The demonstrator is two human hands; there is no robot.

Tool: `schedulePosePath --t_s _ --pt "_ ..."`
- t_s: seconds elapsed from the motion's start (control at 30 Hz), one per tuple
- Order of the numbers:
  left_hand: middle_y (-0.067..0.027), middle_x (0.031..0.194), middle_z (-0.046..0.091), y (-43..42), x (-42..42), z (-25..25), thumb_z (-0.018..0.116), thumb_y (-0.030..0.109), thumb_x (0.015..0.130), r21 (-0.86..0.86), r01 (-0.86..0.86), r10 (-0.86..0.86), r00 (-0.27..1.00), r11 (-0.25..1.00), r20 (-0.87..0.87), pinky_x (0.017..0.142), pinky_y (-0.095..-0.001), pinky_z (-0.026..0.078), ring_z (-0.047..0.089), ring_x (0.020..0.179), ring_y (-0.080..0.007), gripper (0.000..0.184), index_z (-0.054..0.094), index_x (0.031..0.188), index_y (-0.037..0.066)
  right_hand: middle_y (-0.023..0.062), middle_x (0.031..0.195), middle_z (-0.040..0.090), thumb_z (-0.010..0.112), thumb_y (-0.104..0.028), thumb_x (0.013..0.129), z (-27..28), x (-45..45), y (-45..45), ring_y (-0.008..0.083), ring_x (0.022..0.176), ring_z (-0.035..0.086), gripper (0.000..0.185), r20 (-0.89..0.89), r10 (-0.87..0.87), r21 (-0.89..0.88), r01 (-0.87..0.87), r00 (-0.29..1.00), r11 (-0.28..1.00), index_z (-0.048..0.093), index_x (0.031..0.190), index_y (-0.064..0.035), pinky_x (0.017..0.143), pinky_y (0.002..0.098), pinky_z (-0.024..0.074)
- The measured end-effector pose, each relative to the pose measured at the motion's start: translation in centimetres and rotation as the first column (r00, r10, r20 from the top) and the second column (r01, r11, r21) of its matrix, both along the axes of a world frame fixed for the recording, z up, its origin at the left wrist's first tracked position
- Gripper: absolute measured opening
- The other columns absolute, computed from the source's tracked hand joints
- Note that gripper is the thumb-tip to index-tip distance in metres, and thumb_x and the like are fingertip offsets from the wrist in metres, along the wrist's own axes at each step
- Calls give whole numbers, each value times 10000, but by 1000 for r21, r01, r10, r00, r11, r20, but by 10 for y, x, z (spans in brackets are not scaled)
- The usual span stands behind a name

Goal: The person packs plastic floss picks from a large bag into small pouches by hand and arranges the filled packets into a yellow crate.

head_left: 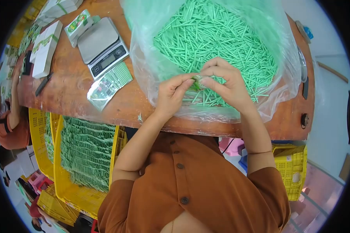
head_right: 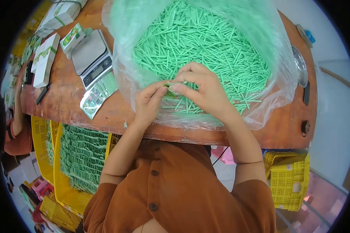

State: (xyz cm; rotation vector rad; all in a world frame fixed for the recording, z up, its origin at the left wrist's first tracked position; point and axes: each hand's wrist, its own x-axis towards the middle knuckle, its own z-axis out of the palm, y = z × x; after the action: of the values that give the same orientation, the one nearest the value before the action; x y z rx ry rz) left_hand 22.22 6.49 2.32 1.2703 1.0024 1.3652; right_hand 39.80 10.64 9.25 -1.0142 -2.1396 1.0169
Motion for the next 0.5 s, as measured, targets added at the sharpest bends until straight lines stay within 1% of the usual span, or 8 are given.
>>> schedulePosePath --t_s 0.03,0.1,0.13,0.2,0.3,0.37,0.47,0.5 --pt "-65 866 661 2 -1 5 577 61 868 47 -15 15 1000 999 -7 703 -229 459 583 786 -94 169 641 1005 -14 61 946 565 651 -105 775 12 -3 -2 164 888 528 205 6 24 0 -24 1000 1000 640 977 -68 765 294 428" --pt "-63 883 661 -1 -8 5 571 61 872 47 -80 78 996 996 43 720 -229 461 585 803 -100 181 635 1021 -19 62 909 573 689 -108 729 38 -12 -5 183 858 534 168 -196 -288 52 303 937 952 661 888 -64 749 298 426" --pt "-61 900 660 -3 -12 5 565 61 877 57 -112 106 990 992 92 737 -230 462 588 820 -105 193 630 1038 -24 62 909 573 689 -108 729 41 -14 -2 183 858 534 168 -192 -261 51 275 946 960 661 888 -64 749 298 426" --pt "-58 919 658 -4 -17 9 567 63 877 42 -128 121 983 991 135 750 -229 461 588 833 -107 195 630 1039 -25 67 902 580 708 -102 692 47 -15 1 202 845 538 151 68 -150 428 106 986 897 672 833 -61 743 315 428" --pt "-62 956 654 -9 -20 11 562 75 885 49 -120 108 975 992 195 775 -235 462 588 866 -112 201 629 1046 -23 61 905 581 715 -108 680 47 -34 -5 214 851 537 186 168 -19 458 -61 986 887 669 854 -62 746 327 431" --pt "-69 974 651 -13 -25 12 554 85 892 42 -155 144 968 987 206 786 -241 464 588 884 -115 205 628 1052 -20 55 900 582 724 -121 671 62 -38 -7 229 853 536 201 87 -5 396 -30 996 918 669 856 -65 741 332 430" --pt "-85 1027 638 -14 -35 21 504 130 927 38 -6 -5 956 999 294 833 -287 476 595 931 -150 259 591 1117 -23 76 888 579 712 -89 654 61 -62 -12 246 843 548 218 374 -34 547 -191 927 815 671 868 -67 717 346 437" --pt "-75 1107 612 -18 -42 25 519 128 915 97 105 -137 895 990 425 846 -296 477 593 961 -150 301 553 1176 -20 87 884 577 705 -64 645 60 -67 -14 251 837 553 229 417 -25 600 -255 909 758 671 871 -67 706 351 441"
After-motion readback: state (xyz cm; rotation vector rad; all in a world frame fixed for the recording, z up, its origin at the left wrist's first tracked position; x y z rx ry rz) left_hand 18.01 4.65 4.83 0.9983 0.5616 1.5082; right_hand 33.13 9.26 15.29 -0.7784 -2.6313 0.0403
